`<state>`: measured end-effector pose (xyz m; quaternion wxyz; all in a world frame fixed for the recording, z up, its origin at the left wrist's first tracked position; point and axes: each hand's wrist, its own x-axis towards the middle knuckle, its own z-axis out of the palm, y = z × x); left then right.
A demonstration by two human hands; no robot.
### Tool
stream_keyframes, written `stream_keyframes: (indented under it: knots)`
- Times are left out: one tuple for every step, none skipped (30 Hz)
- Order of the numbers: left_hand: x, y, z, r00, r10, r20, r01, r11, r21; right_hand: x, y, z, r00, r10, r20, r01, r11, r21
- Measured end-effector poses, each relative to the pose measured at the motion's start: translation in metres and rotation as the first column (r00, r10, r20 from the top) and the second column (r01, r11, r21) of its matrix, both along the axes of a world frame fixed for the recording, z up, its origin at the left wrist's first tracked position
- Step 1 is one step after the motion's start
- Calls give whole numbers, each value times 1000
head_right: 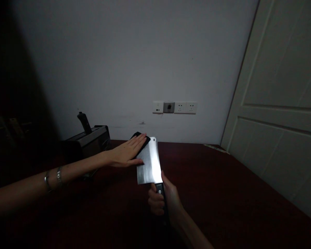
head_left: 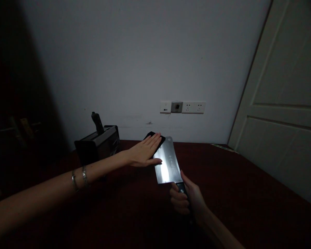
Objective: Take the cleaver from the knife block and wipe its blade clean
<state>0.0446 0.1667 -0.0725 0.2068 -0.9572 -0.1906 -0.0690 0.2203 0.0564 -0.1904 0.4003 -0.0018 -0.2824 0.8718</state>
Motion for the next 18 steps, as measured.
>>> stream_keyframes:
  knots:
    - [0, -2, 0, 1000, -2, -9, 2, 1000, 2, 0, 0, 0, 1000, -1, -4, 1, 1000, 2]
    - [0, -4, -1, 1000, -6, -18, 6, 1000, 4, 1, 1, 0, 1000, -1, -7, 1, 1000, 4]
    - [-1, -7, -2, 1000, -12, -28, 12, 1000, 5, 1, 1, 0, 1000, -4, -9, 4, 1000, 5]
    - [-1, -10, -3, 999, -22, -39, 22, 1000, 5, 1, 2, 0, 1000, -8, -12, 8, 1000, 7]
    - [-1, -14, -4, 998, -34, -50, 34, 999, 3, 2, 2, 0, 1000, -12, -12, 12, 1000, 9]
    - [-1, -18, -6, 997, -49, -61, 49, 999, -2, 2, 2, 0, 1000, -18, -10, 18, 1000, 11]
    - [-2, -22, -8, 996, -64, -69, 64, 998, -9, 3, 2, -1, 1000, -24, -8, 25, 1000, 13]
    - [-2, -27, -9, 994, -80, -73, 79, 997, -16, 4, 2, 0, 999, -33, -4, 33, 999, 14]
    - [-2, -31, -11, 993, -94, -73, 93, 995, -22, 4, 2, 0, 999, -41, 3, 41, 999, 16]
    - [-2, -35, -12, 992, -108, -70, 106, 994, -28, 5, 1, 0, 999, -50, 9, 49, 999, 19]
    - [-3, -39, -14, 991, -121, -65, 119, 992, -34, 5, 1, 1, 998, -57, 14, 57, 998, 23]
    - [-3, -43, -15, 989, -134, -62, 131, 990, -41, 5, 1, 2, 998, -63, 18, 62, 998, 28]
    - [-3, -46, -16, 987, -147, -62, 144, 988, -49, 6, 1, 2, 998, -65, 22, 64, 997, 33]
    - [-4, -49, -17, 985, -163, -62, 159, 986, -58, 6, 1, 3, 997, -67, 27, 66, 997, 36]
    - [-4, -52, -18, 982, -180, -61, 176, 982, -67, 6, 1, 3, 997, -69, 31, 68, 997, 38]
    - [-5, -55, -19, 978, -198, -57, 194, 978, -76, 6, 1, 3, 997, -74, 36, 72, 997, 36]
    - [-6, -58, -21, 975, -217, -51, 212, 974, -83, 7, 1, 3, 996, -79, 41, 78, 996, 33]
    - [-7, -61, -22, 971, -235, -45, 230, 969, -88, 7, 0, 3, 995, -87, 43, 86, 996, 30]
